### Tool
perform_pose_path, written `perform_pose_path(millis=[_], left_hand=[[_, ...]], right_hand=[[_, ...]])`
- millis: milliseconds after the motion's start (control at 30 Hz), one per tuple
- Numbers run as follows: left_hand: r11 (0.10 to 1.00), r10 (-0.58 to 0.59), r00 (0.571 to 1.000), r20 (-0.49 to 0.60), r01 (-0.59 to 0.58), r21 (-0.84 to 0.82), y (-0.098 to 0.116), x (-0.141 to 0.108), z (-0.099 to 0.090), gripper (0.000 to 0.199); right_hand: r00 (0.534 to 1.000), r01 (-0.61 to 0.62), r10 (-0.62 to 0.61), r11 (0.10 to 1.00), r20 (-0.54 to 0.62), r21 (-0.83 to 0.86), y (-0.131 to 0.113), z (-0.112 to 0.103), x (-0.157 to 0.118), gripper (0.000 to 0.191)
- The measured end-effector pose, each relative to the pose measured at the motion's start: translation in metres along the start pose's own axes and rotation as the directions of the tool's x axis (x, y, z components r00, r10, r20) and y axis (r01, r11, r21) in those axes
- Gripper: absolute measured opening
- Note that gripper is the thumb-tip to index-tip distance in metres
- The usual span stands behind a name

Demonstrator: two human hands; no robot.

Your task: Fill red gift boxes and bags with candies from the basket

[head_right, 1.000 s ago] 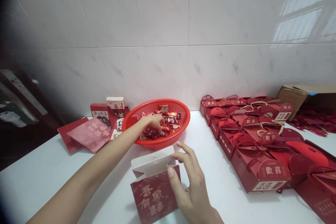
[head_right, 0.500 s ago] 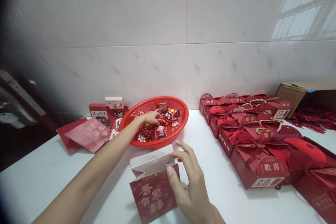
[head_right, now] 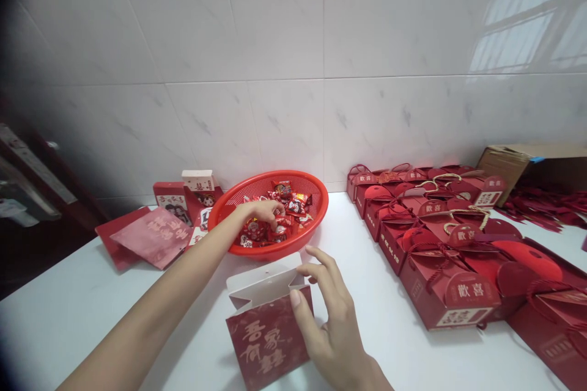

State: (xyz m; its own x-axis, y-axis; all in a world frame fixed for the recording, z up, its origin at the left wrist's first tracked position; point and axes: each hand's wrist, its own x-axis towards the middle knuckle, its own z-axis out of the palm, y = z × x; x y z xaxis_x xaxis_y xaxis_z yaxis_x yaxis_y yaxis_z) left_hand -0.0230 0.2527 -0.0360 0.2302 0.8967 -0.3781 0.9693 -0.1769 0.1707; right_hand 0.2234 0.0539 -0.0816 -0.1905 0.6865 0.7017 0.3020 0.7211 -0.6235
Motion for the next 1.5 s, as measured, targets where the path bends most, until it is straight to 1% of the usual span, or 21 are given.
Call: perform_pose_path(millis=[67, 167, 267, 333, 400, 467, 567, 700, 800, 867, 933, 1000, 1100, 1200, 1300, 1333, 1400, 1500], left_hand=[[1.0, 0.019, 1.0, -0.025, -0.019, -0.01, -0.001, -0.002, 0.0, 0.057], [0.995, 0.034, 0.996, -0.083, -0.042, -0.095, -0.005, -0.003, 0.001, 0.06], [0.973, 0.04, 0.981, -0.189, -0.081, -0.216, -0.01, -0.001, -0.001, 0.062], [0.944, 0.069, 0.959, -0.276, -0.153, -0.294, -0.013, 0.002, -0.003, 0.059], [0.903, 0.105, 0.932, -0.347, -0.236, -0.36, -0.014, 0.004, -0.005, 0.054], [0.864, 0.121, 0.912, -0.393, -0.291, -0.41, -0.015, 0.006, -0.007, 0.051], [0.807, 0.112, 0.897, -0.427, -0.333, -0.488, -0.016, 0.008, -0.008, 0.049], [0.687, 0.124, 0.882, -0.455, -0.407, -0.601, -0.011, 0.006, -0.011, 0.051], [0.584, 0.138, 0.867, -0.479, -0.462, -0.668, 0.001, -0.006, -0.016, 0.052], [0.522, 0.147, 0.852, -0.502, -0.499, -0.692, 0.012, -0.02, -0.018, 0.052], [0.482, 0.148, 0.828, -0.541, -0.538, -0.691, 0.021, -0.036, -0.016, 0.052], [0.459, 0.118, 0.793, -0.598, -0.577, -0.675, 0.028, -0.05, -0.011, 0.052], [0.405, 0.032, 0.727, -0.686, -0.637, -0.656, 0.034, -0.066, -0.001, 0.053], [0.349, -0.05, 0.68, -0.732, -0.675, -0.65, 0.037, -0.074, 0.01, 0.056], [0.338, -0.103, 0.634, -0.766, -0.702, -0.627, 0.039, -0.077, 0.019, 0.055], [0.338, -0.113, 0.622, -0.775, -0.71, -0.619, 0.039, -0.077, 0.022, 0.055], [0.338, -0.12, 0.61, -0.783, -0.717, -0.61, 0.039, -0.077, 0.026, 0.053], [0.335, -0.118, 0.602, -0.79, -0.725, -0.602, 0.037, -0.076, 0.031, 0.05]], right_hand=[[1.0, -0.002, 0.002, 1.0, 0.001, 0.0, 0.0, 0.0, 0.0, 0.017], [1.0, -0.001, 0.001, 1.0, -0.004, -0.002, -0.001, 0.0, 0.0, 0.017], [1.0, 0.003, -0.003, 1.0, -0.007, 0.003, -0.001, 0.0, 0.0, 0.017], [1.0, 0.005, -0.005, 1.0, -0.004, 0.007, 0.0, 0.0, 0.0, 0.018], [1.0, 0.001, -0.001, 1.0, 0.001, 0.009, 0.0, 0.001, 0.0, 0.018], [1.0, 0.0, 0.0, 1.0, 0.007, 0.009, 0.001, 0.001, 0.0, 0.019], [1.0, 0.0, 0.0, 1.0, 0.01, 0.006, 0.002, 0.0, 0.0, 0.02], [1.0, 0.015, -0.015, 1.0, 0.002, 0.007, 0.002, 0.0, 0.0, 0.02], [0.999, 0.051, -0.051, 0.999, -0.003, 0.005, 0.002, 0.0, 0.0, 0.021], [0.997, 0.07, -0.07, 0.997, -0.006, 0.01, 0.003, -0.001, 0.0, 0.023], [0.997, 0.07, -0.07, 0.997, -0.022, 0.018, 0.005, -0.003, -0.001, 0.024], [0.997, 0.042, -0.04, 0.999, -0.067, 0.029, 0.007, -0.004, -0.001, 0.023], [0.989, -0.04, 0.05, 0.996, -0.138, 0.073, 0.011, -0.004, 0.0, 0.019], [0.972, -0.147, 0.172, 0.977, -0.158, 0.156, 0.016, -0.004, 0.003, 0.021], [0.943, -0.251, 0.29, 0.942, -0.164, 0.222, 0.023, -0.003, 0.005, 0.024], [0.93, -0.286, 0.329, 0.928, -0.164, 0.24, 0.026, -0.003, 0.005, 0.026], [0.903, -0.348, 0.398, 0.898, -0.162, 0.268, 0.034, -0.003, 0.007, 0.032], [0.878, -0.393, 0.448, 0.877, -0.171, 0.278, 0.045, -0.001, 0.019, 0.039]])
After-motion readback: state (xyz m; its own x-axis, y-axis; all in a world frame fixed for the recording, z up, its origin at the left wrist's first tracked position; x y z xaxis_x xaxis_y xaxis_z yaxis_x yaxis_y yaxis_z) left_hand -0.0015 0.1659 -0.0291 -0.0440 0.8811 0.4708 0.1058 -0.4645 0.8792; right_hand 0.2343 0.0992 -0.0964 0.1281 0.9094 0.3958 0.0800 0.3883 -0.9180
